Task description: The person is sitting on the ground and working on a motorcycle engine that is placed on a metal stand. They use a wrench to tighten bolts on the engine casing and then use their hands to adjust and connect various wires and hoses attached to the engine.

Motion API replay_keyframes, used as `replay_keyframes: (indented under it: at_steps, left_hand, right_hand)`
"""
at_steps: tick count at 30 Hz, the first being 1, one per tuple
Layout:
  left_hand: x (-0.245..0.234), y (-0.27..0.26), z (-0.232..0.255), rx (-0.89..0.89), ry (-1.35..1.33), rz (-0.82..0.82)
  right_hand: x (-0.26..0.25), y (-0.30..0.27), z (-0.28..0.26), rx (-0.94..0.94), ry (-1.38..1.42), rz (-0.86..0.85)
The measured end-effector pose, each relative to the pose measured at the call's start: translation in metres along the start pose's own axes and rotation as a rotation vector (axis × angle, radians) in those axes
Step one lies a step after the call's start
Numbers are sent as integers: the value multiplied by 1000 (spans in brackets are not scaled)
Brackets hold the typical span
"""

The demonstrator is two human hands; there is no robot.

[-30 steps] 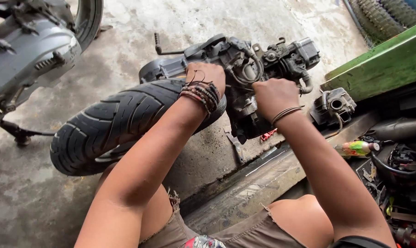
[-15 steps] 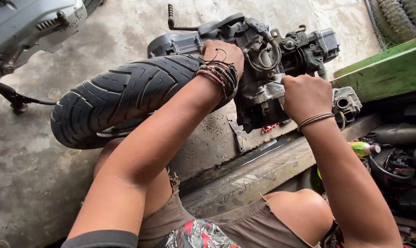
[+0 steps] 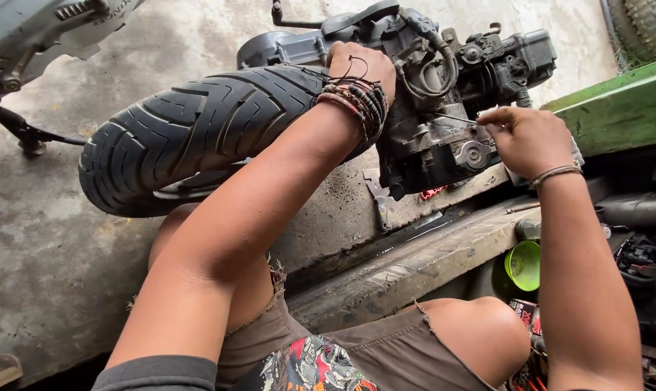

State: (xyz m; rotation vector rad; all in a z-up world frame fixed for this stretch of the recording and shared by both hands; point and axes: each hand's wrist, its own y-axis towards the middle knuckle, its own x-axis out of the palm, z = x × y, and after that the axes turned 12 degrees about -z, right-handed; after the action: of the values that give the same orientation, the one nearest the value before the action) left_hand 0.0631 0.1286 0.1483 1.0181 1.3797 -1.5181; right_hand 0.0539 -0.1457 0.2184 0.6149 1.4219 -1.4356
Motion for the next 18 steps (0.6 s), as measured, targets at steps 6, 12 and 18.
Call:
replay_keyframes:
  at_steps: [6, 12, 18]
  left_hand:
    - [-4, -3, 3, 5, 5, -18]
    - [-16, -9, 1, 33, -12, -75]
    - [-15, -16, -6, 36, -50, -105]
  right_hand:
    - [-10, -16, 12, 53, 229, -70]
    - [-6, -18, 17, 25, 72, 7]
    - [-21, -20, -5, 107, 13, -61]
